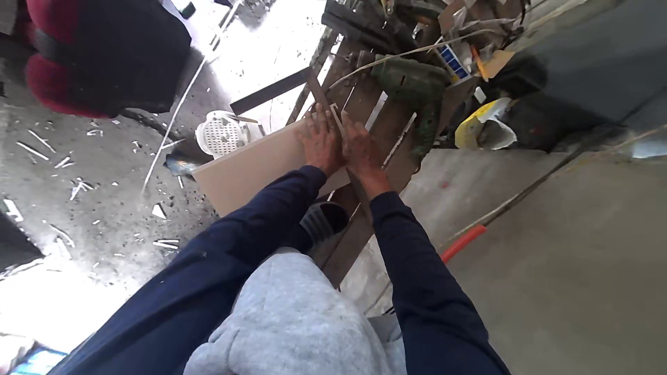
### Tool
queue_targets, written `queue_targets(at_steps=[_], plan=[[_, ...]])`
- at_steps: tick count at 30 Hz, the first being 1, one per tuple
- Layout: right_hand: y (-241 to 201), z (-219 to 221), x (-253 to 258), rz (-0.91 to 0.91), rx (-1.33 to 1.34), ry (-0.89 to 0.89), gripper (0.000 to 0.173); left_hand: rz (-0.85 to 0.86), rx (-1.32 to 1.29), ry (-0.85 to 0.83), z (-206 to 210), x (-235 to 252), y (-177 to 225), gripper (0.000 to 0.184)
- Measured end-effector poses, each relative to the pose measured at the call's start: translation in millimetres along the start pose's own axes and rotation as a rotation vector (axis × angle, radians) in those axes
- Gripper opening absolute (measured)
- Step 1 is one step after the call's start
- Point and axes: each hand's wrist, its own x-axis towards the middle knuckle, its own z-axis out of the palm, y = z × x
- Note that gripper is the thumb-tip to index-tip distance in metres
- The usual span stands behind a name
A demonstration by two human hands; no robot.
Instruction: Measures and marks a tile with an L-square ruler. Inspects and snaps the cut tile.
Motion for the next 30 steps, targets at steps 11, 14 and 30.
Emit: queue_targets(at_steps=[11,14,30], plan=[[-0.2,-1.3,6.7,-0.037,-0.025,-0.075,0.054,0.009,0.012,-0.033,-3.0,-1.4,0.4,0.125],[-2.8,-6.9,4.9,-0.017,-0.026,-0.101,0.055,0.01,0.028,-0.04,-4.4,-0.5,2.1,0.126],[36.3,-5.6,-97.1,-0.023,-0.041,-0.091,0.062,-0.022,-0.045,-0.052,-3.9,0.8,2.6,0.135]])
